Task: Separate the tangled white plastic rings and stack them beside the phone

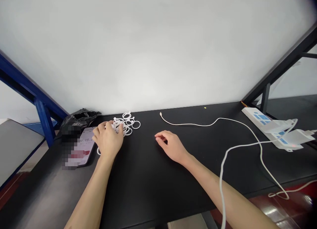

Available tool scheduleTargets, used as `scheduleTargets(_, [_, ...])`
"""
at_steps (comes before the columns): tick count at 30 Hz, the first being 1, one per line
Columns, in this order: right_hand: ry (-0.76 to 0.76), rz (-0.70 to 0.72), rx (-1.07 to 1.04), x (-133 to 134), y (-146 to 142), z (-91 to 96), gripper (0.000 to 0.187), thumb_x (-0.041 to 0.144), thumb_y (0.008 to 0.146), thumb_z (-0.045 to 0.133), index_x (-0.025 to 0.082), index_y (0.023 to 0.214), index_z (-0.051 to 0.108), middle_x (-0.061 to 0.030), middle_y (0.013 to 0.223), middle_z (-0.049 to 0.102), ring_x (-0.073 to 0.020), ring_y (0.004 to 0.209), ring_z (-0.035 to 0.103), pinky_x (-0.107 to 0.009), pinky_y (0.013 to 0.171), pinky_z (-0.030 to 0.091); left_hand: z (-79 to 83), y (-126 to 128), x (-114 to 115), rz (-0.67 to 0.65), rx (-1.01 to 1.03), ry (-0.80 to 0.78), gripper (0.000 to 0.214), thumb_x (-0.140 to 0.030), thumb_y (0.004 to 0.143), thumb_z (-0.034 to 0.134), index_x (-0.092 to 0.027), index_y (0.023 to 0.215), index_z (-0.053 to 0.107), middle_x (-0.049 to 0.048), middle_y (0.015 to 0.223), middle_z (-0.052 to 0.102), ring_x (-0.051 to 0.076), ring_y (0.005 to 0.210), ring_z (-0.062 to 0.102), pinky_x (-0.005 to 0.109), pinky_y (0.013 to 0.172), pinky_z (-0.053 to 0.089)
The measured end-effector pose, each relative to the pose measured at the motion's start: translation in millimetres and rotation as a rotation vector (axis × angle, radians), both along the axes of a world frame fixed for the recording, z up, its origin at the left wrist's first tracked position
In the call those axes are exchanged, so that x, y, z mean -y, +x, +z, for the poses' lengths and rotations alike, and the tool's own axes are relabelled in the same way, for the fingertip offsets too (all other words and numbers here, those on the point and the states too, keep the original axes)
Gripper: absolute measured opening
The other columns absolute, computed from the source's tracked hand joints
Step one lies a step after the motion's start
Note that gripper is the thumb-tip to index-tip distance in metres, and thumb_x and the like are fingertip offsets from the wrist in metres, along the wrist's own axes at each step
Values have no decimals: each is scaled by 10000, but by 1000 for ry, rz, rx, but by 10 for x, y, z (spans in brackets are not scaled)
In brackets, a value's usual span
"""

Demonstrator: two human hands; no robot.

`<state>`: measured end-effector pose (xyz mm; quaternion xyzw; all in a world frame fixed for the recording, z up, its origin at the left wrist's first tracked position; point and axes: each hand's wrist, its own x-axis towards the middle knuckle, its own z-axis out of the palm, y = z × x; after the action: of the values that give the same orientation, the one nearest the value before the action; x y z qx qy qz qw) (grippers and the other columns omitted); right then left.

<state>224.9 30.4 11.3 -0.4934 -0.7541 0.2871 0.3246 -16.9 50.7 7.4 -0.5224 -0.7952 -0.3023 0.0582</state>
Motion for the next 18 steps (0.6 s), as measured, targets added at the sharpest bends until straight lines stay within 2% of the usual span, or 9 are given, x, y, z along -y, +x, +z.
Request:
scheduleTargets(5, [-2, 13, 8, -4, 10, -16, 193, 303, 947, 502, 232, 1003, 672, -33, 990, 699, -171, 911, 647, -355, 845, 529, -147, 96, -13, -89, -110, -77, 671, -534, 910, 422, -61, 1385, 453, 289, 1438, 424, 456, 1361, 335, 619, 1058, 297])
scheduleTargets(10, [-8, 18, 14, -8, 4, -15, 187, 300, 944, 507, 232, 991, 674, -32, 980, 694, -173, 918, 639, -357, 854, 522, -263, 88, -73, -122, -186, -119, 714, -565, 936, 340, -50, 1423, 426, 294, 1507, 335, 479, 1413, 242, 649, 1099, 215])
scheduleTargets(15, [-16, 23, 28, -5, 5, -17, 187, 303, 949, 502, 236, 993, 671, -25, 977, 690, -174, 925, 630, -364, 864, 519, -251, 62, -113, -153, -196, -101, 720, -567, 946, 331, -34, 1422, 419, 298, 1501, 342, 473, 1425, 219, 656, 1115, 182])
scheduleTargets(18, [8, 25, 55, -4, 6, -20, 188, 297, 954, 495, 236, 1000, 667, -25, 975, 687, -173, 914, 629, -361, 857, 524, -161, 95, -96, -223, -187, 19, 607, -515, 947, 393, -84, 1364, 484, 254, 1491, 383, 423, 1439, 226, 640, 1133, 175])
